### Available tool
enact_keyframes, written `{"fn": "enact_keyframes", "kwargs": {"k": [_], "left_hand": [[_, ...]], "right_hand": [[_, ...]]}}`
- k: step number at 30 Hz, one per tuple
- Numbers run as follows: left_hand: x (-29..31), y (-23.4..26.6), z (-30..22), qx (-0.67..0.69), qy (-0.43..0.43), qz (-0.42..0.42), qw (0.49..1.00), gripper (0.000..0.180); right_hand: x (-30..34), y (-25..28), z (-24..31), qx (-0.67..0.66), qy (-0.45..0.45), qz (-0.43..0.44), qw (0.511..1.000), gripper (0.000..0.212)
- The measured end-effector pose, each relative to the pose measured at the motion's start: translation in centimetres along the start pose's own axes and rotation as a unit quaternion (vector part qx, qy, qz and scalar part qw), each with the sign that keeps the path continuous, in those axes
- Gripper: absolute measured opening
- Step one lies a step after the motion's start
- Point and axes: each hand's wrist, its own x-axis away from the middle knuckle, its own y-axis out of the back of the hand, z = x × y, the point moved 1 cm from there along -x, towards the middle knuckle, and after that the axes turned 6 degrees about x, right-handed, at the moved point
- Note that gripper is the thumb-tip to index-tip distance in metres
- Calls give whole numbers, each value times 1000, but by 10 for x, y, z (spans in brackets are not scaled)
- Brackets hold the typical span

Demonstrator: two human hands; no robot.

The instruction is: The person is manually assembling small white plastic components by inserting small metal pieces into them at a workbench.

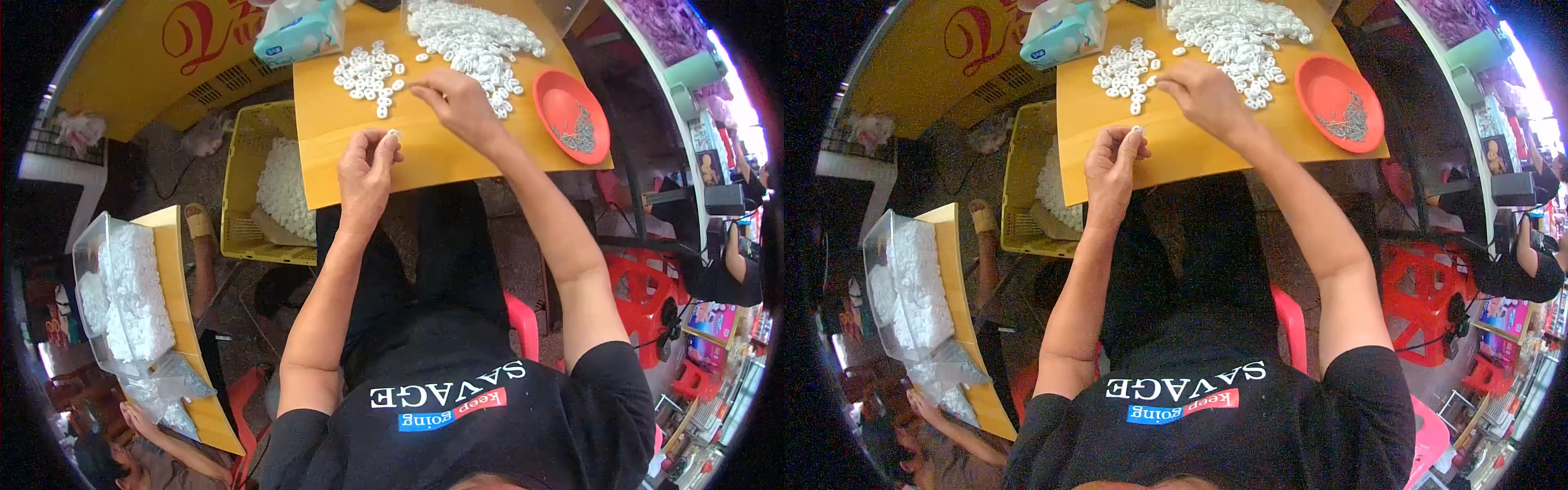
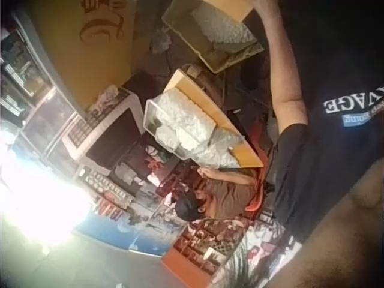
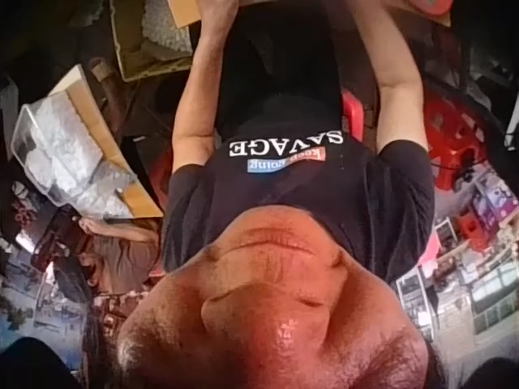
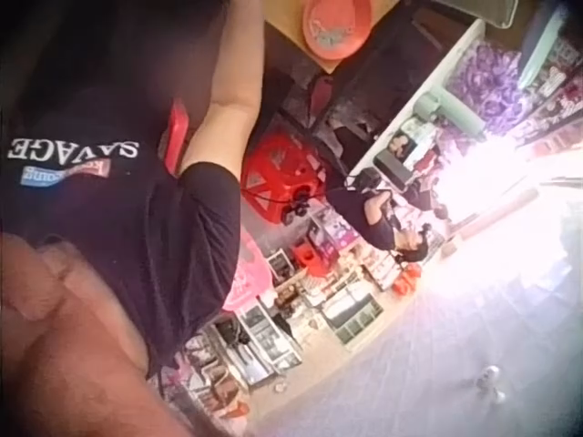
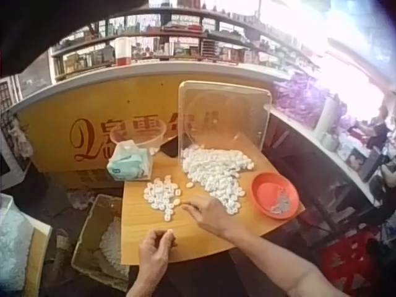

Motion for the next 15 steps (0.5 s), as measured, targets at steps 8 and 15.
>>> {"fn": "enact_keyframes", "kwargs": {"k": [8, 15], "left_hand": [[0, 4, 0, 33, 22, 0, 999, 14], [3, 0, -13, 69, 20, 1, 997, 14]], "right_hand": [[-31, -36, -26, 123, 84, 117, 982, 17], [-16, -4, -2, -155, -98, 72, 980, 23]]}}
